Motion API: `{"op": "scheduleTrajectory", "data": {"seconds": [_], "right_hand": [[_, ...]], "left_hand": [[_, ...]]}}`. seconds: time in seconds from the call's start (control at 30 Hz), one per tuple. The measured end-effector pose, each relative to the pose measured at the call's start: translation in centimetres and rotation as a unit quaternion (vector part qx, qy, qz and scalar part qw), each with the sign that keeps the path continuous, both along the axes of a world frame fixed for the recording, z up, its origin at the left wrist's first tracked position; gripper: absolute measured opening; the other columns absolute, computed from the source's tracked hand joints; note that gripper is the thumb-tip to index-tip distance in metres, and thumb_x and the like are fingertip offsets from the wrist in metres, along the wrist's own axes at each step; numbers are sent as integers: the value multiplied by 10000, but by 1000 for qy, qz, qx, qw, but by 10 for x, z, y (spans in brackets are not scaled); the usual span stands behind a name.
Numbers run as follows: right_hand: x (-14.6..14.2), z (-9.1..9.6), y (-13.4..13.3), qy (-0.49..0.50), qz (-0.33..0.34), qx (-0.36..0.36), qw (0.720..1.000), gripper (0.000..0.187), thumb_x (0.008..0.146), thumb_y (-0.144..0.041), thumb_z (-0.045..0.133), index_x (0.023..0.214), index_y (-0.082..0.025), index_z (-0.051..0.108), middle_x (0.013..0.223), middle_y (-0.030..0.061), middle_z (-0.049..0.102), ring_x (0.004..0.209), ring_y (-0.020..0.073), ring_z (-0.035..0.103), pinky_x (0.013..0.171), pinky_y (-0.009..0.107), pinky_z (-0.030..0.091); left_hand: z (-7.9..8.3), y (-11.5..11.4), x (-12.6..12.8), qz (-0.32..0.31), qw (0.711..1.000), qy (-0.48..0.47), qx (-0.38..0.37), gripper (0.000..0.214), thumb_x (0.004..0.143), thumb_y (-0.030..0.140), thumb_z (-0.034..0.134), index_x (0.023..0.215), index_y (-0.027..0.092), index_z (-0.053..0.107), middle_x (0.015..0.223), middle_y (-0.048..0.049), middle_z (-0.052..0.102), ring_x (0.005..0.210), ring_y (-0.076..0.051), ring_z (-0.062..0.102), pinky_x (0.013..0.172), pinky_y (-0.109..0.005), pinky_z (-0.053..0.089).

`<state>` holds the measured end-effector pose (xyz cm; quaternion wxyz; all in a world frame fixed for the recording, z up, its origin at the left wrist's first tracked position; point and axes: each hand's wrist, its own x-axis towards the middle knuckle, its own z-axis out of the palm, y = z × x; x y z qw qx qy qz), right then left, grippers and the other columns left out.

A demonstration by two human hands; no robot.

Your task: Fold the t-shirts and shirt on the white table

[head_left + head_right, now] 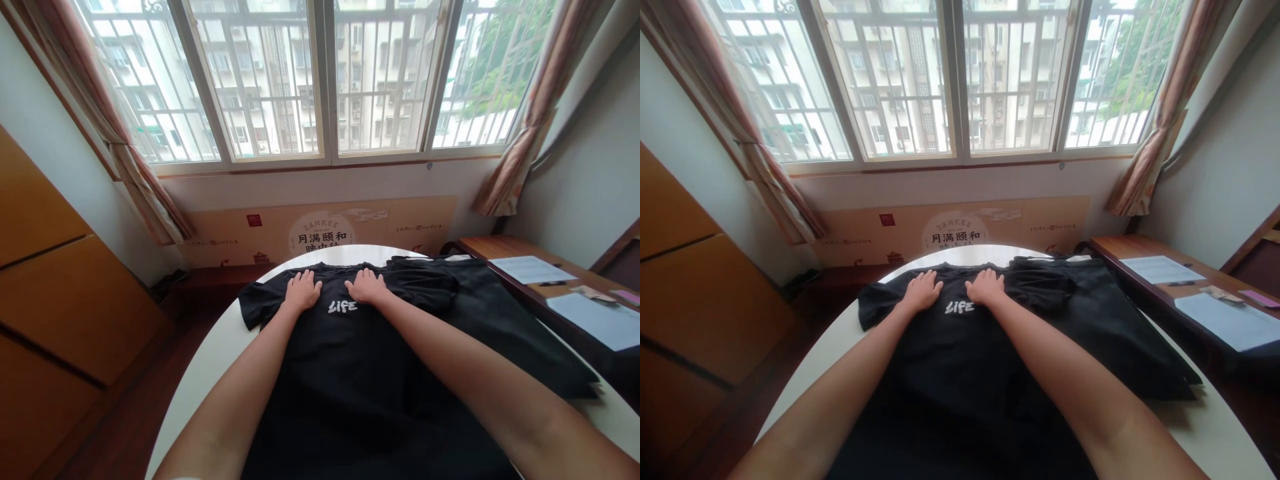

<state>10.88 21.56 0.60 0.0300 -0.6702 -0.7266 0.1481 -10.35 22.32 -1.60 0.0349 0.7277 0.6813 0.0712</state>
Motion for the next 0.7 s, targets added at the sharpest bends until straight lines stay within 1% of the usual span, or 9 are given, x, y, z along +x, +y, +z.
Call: {"op": "scheduleTrajectory", "data": {"seconds": [0.07, 0.17, 0.3, 0.4, 0.47, 0.53, 0.6, 0.63, 0.7], "right_hand": [[7, -11, 10, 6, -4, 5, 1000, 835, 1082, -566, 257, 1670, 19, 166, 1761, 251, 91, 1637, 357, 92, 1301, 574, 73], [17, -22, 20, 11, 2, 21, 1000, 847, 1076, -589, 223, 1689, -15, 114, 1778, 187, 49, 1647, 309, 47, 1312, 533, 15], [20, -26, 24, 9, 17, 49, 999, 858, 1068, -600, 248, 1686, -14, 146, 1775, 181, 91, 1643, 307, 89, 1314, 531, 34], [13, -19, 13, -32, 13, 57, 998, 859, 1074, -600, 242, 1683, 0, 153, 1763, 215, 107, 1638, 343, 108, 1300, 595, 38], [4, -13, -9, -75, 29, 80, 994, 827, 1080, -557, 279, 1668, 20, 206, 1744, 254, 158, 1630, 379, 139, 1285, 643, 37], [-6, -8, -45, -92, 78, 111, 986, 766, 1081, -483, 326, 1641, 38, 287, 1712, 283, 245, 1612, 401, 204, 1280, 654, 78], [-15, -8, -92, -59, 156, 128, 978, 740, 1080, -469, 347, 1618, 38, 351, 1680, 297, 317, 1587, 412, 280, 1277, 646, 159], [-20, -9, -118, -33, 196, 137, 970, 739, 1082, -475, 343, 1610, 41, 368, 1671, 303, 332, 1579, 417, 297, 1277, 639, 180], [-27, -18, -170, 31, 270, 154, 950, 775, 1071, -534, 377, 1621, 13, 363, 1687, 285, 298, 1593, 408, 267, 1277, 638, 217]], "left_hand": [[-3, 4, 0, 5, 1000, -5, 5, 684, 1049, 489, 303, 1628, 136, 394, 1733, -134, 300, 1605, -344, 260, 1302, -521, 197], [-6, 6, 0, 12, 1000, -13, 7, 708, 1042, 506, 292, 1640, 136, 377, 1736, -120, 293, 1612, -322, 249, 1312, -509, 182], [-5, 5, 1, 31, 999, -15, 1, 749, 1026, 563, 305, 1662, 169, 342, 1749, -133, 243, 1626, -337, 202, 1315, -564, 131], [-2, 4, 4, 50, 999, -6, -16, 807, 1016, 614, 289, 1684, 160, 278, 1762, -167, 170, 1637, -351, 141, 1307, -608, 89], [-1, 3, 6, 54, 998, 3, -24, 817, 1018, 622, 265, 1690, 157, 251, 1766, -171, 146, 1641, -342, 126, 1305, -611, 83], [-1, 4, 7, 55, 998, 10, -25, 817, 1020, 625, 248, 1692, 160, 242, 1767, -166, 149, 1642, -333, 131, 1305, -606, 91], [-1, 5, 7, 56, 998, 17, -23, 815, 1022, 625, 231, 1693, 163, 238, 1768, -165, 152, 1641, -328, 135, 1305, -600, 95], [-2, 6, 7, 56, 998, 19, -25, 814, 1023, 624, 222, 1694, 163, 234, 1768, -167, 149, 1642, -327, 133, 1305, -599, 95], [-2, 6, 7, 56, 998, 22, -29, 814, 1025, 624, 206, 1695, 161, 228, 1769, -170, 139, 1643, -326, 126, 1305, -597, 91]]}}
